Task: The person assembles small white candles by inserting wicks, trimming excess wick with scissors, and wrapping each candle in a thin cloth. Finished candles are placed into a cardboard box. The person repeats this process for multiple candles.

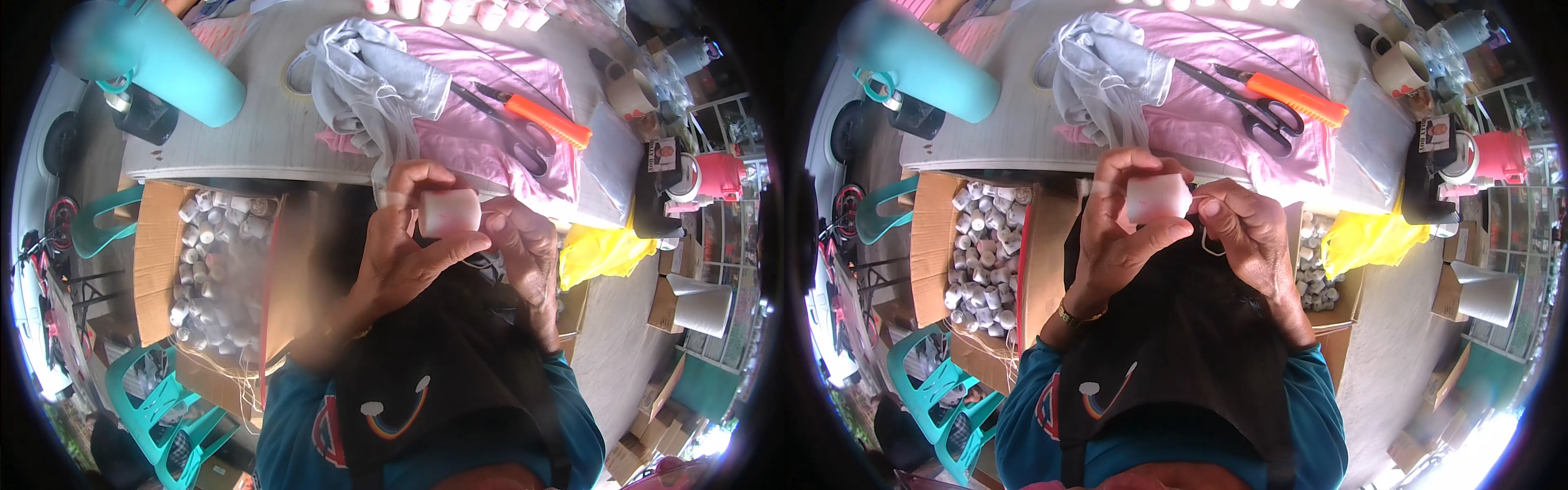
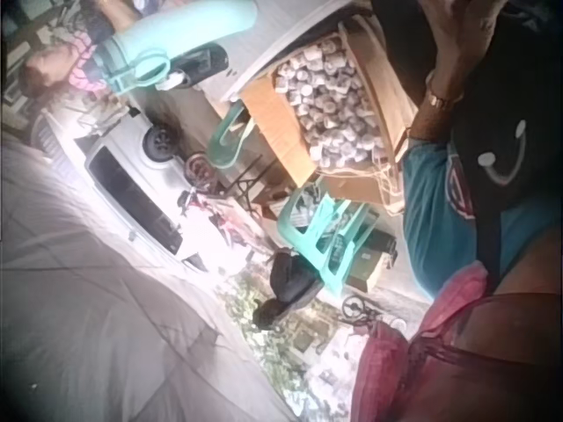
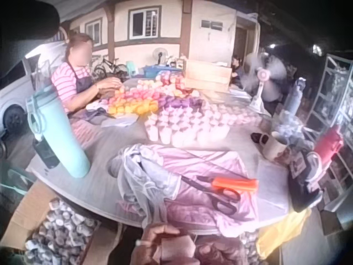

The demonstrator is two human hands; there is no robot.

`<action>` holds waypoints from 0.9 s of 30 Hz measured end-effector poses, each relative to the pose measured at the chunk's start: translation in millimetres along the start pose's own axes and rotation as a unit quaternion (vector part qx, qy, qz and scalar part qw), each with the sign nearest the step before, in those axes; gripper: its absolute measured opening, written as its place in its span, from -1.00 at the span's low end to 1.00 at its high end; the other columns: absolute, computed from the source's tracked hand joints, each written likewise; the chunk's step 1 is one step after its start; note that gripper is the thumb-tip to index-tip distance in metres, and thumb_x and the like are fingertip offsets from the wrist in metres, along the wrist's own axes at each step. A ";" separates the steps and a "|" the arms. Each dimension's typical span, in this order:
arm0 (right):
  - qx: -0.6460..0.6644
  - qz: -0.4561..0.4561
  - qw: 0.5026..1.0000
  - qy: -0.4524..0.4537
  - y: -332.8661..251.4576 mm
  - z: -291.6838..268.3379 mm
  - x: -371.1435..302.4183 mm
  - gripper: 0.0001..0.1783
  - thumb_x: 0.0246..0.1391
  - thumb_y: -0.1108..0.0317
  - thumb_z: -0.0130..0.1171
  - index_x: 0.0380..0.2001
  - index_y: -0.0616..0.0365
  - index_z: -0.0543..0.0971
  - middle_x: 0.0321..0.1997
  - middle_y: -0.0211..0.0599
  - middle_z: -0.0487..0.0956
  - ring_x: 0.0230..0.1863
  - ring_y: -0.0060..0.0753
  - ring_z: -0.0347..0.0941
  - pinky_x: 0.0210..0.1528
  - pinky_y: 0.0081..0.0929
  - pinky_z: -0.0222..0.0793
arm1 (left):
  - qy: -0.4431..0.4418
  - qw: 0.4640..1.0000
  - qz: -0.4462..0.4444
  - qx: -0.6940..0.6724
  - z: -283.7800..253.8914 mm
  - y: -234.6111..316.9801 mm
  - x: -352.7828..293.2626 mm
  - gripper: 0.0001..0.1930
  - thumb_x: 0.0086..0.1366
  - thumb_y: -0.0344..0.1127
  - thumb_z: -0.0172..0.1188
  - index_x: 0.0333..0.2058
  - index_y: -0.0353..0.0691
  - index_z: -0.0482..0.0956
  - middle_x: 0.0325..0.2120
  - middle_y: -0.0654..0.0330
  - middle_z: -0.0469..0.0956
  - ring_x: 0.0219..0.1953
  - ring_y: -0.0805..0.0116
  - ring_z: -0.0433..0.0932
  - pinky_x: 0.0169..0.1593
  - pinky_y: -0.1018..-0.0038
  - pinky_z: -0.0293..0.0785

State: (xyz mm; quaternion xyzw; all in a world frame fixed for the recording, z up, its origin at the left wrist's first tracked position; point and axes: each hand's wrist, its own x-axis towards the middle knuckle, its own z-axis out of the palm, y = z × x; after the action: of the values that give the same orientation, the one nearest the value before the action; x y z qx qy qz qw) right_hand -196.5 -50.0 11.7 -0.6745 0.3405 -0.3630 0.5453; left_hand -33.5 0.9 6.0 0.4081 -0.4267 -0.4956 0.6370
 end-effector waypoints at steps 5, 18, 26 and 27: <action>0.224 0.009 0.974 -0.003 5.9 -0.6 -0.4 -0.70 0.26 0.23 0.09 -0.25 0.29 0.59 -0.40 -0.28 0.58 -0.52 -0.56 0.39 -0.47 -0.58 0.32 | 0.046 0.994 -0.029 -0.090 -14.7 13.3 -0.7 -0.46 0.00 -0.51 0.43 -0.05 -0.21 0.36 -0.33 0.25 0.49 -0.22 0.51 0.49 -0.14 0.51 0.43; -0.420 -0.251 0.871 0.037 -8.0 30.7 159.3 -0.69 0.08 0.25 0.22 -0.19 0.24 0.58 -0.28 -0.04 0.57 -0.30 -0.13 0.52 -0.21 -0.25 0.44 | 0.105 0.994 -0.010 -0.012 -63.8 30.6 -27.1 -0.62 0.13 -0.18 0.28 -0.21 -0.34 0.44 -0.35 0.09 0.45 -0.52 0.51 0.45 -0.18 0.33 0.66; 0.379 -0.188 0.901 -0.096 -118.6 -47.6 173.1 -0.70 0.18 0.37 -0.01 -0.05 0.27 0.45 -0.04 -0.18 0.48 -0.01 -0.31 0.39 0.08 -0.40 0.32 | 0.134 0.987 0.040 -0.077 -71.6 28.5 -35.3 -0.67 0.20 -0.23 0.20 -0.20 -0.37 0.42 -0.38 0.08 0.45 -0.54 0.51 0.45 -0.18 0.28 0.66; 0.432 -0.206 0.866 -0.146 -126.7 -61.8 152.2 -0.55 0.18 0.36 -0.06 0.13 0.27 0.38 0.21 -0.09 0.40 0.26 -0.18 0.27 0.32 -0.31 0.16 | 0.140 0.986 0.045 -0.078 -71.3 29.3 -35.9 -0.68 0.20 -0.24 0.18 -0.20 -0.37 0.42 -0.38 0.08 0.45 -0.54 0.52 0.44 -0.18 0.28 0.66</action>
State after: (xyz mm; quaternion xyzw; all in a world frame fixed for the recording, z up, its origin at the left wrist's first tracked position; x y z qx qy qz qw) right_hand -164.8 -188.3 163.0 -0.4715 -0.0800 -0.4754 0.7385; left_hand 37.2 48.1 7.0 0.4025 -0.3114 -0.4362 0.7421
